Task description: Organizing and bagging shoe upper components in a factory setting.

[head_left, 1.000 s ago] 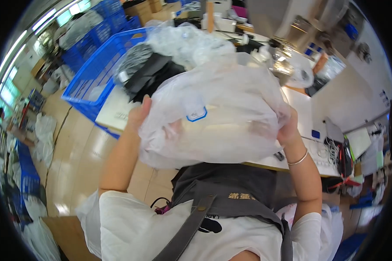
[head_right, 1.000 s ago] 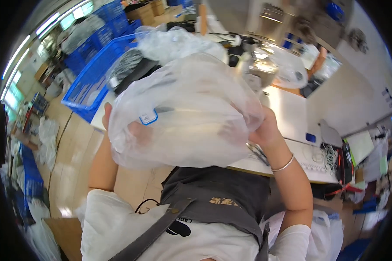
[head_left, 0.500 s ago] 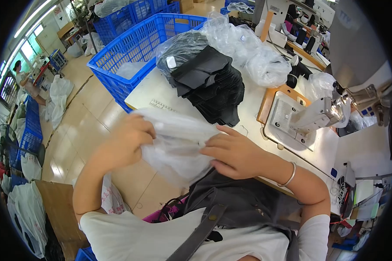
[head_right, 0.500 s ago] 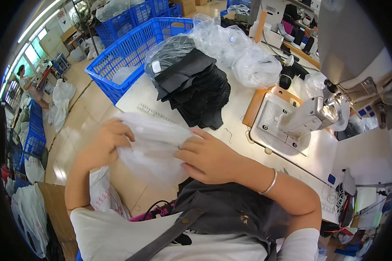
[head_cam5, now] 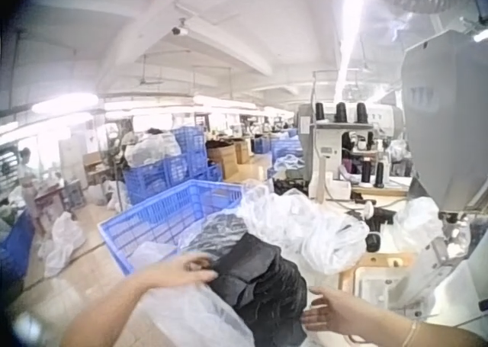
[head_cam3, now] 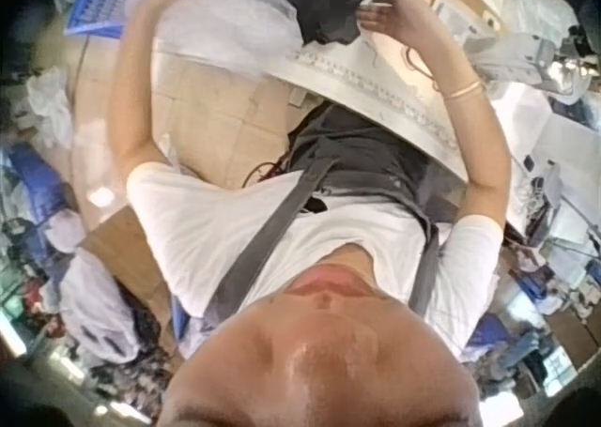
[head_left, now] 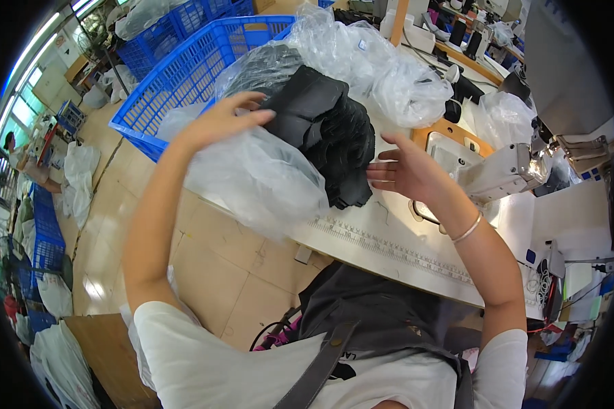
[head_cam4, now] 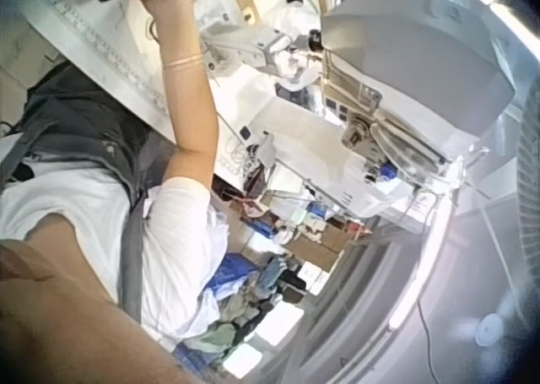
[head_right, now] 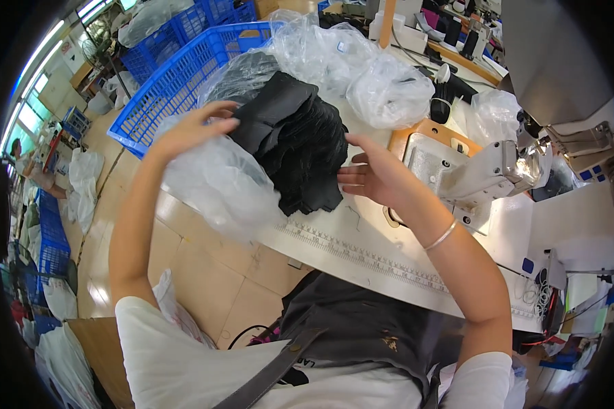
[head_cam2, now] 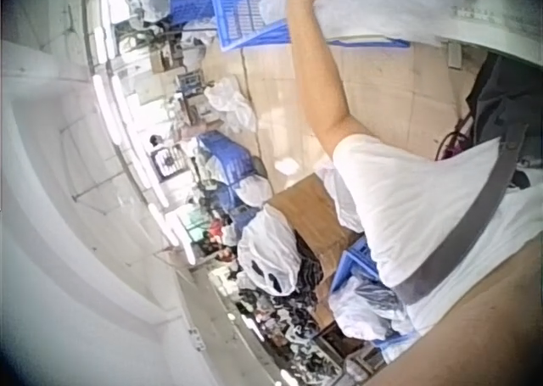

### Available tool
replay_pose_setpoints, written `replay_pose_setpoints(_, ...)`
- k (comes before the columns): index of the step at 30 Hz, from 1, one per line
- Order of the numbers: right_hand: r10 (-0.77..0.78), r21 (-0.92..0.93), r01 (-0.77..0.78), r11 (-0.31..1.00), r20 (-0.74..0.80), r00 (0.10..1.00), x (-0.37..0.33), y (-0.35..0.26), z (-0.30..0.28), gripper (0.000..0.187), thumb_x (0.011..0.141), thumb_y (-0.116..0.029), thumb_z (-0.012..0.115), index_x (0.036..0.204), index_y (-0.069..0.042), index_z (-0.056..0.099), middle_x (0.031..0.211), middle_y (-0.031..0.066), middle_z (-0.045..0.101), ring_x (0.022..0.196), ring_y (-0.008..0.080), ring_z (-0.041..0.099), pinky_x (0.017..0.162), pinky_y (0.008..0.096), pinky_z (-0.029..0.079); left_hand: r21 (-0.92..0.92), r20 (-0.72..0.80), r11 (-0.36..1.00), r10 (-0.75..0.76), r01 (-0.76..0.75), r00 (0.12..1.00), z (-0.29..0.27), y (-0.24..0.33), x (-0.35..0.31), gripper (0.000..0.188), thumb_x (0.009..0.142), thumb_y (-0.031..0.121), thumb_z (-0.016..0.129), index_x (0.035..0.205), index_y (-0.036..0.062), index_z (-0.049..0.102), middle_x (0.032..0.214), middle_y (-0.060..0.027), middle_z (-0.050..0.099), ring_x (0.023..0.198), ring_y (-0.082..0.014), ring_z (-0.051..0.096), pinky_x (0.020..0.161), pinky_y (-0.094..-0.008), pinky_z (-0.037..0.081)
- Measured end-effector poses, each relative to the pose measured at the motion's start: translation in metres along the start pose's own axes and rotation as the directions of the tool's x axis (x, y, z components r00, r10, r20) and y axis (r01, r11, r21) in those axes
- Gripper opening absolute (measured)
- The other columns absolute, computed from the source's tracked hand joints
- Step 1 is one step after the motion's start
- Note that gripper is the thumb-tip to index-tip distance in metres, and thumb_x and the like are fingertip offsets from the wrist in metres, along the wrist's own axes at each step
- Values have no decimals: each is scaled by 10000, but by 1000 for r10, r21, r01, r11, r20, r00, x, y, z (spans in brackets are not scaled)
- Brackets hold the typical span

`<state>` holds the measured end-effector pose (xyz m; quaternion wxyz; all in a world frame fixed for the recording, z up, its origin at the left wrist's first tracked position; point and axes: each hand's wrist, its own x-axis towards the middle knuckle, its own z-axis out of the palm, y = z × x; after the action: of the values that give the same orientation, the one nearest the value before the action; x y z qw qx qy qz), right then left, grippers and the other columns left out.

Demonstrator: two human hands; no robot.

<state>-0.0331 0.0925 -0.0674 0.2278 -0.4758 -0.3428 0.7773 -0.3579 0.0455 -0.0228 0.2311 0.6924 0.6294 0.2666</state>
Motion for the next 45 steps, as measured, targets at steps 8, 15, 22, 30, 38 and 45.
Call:
replay_pose_setpoints(8, -151, -204, 169, 964, 100, 983, 6, -16, 40, 771, 702, -602, 627, 1191, -20, 502, 1148, 149, 516, 1022, 264, 518, 903, 348, 405, 179, 21, 983, -43, 39, 999, 37, 22, 12, 767, 727, 590, 594, 1135, -57, 535, 1133, -263, 513, 1052, -346, 515, 891, -351, 407)
replay_pose_setpoints(15, -89, -354, 90, 931, 19, 996, 11, -35, 51, 816, 680, -592, 659, 1233, -22, 469, 1219, 145, 501, 1077, 261, 505, 912, 344, 400, -229, 237, 930, -234, 289, 943, 50, 21, -6, 702, 793, 475, 613, 1220, -59, 456, 1176, -194, 510, 1078, -207, 494, 876, -303, 406)
replay_pose_setpoints(22, -418, -506, 411, 759, 106, 902, 10, -18, 58, 848, 622, -301, 720, 1241, 123, 325, 1162, 238, 498, 1058, 246, 525, 885, 311, 433, -503, 85, 819, -270, 275, 959, 81, 19, -30, 815, 713, 378, 730, 1269, -81, 350, 1111, -183, 549, 998, -218, 541, 825, -312, 447)
replay_pose_setpoints(30, -709, -594, 801, 74, 533, 461, -54, 10, 35, 1039, 563, -149, 709, 1398, -8, 108, 1408, 161, 230, 1290, 249, 282, 1055, 328, 234, -434, 122, 884, 247, -172, 961, 77, 35, -59, 638, 634, 144, 799, 1182, -5, 508, 1171, -125, 548, 1098, -197, 492, 957, -337, 385)
replay_pose_setpoints(38, -765, -613, 736, 288, 314, 562, -37, 32, -4, 1130, 559, -264, 831, 1363, 61, 107, 1358, 248, 253, 1278, 299, 277, 1059, 341, 233, -617, 88, 787, 41, 22, 995, 113, 70, -26, 669, 646, 173, 796, 1184, -39, 458, 1129, -133, 554, 1038, -195, 532, 885, -308, 437)
replay_pose_setpoints(45, -577, -113, 604, 789, 202, 792, -27, 10, -2, 605, 704, -210, 691, 1203, 20, 437, 1086, 112, 560, 948, 182, 561, 846, 287, 452, -532, 105, 846, 82, -14, 991, 96, 85, -12, 910, 686, 404, 737, 1318, -67, 281, 1281, -208, 413, 1170, -271, 429, 982, -324, 341)
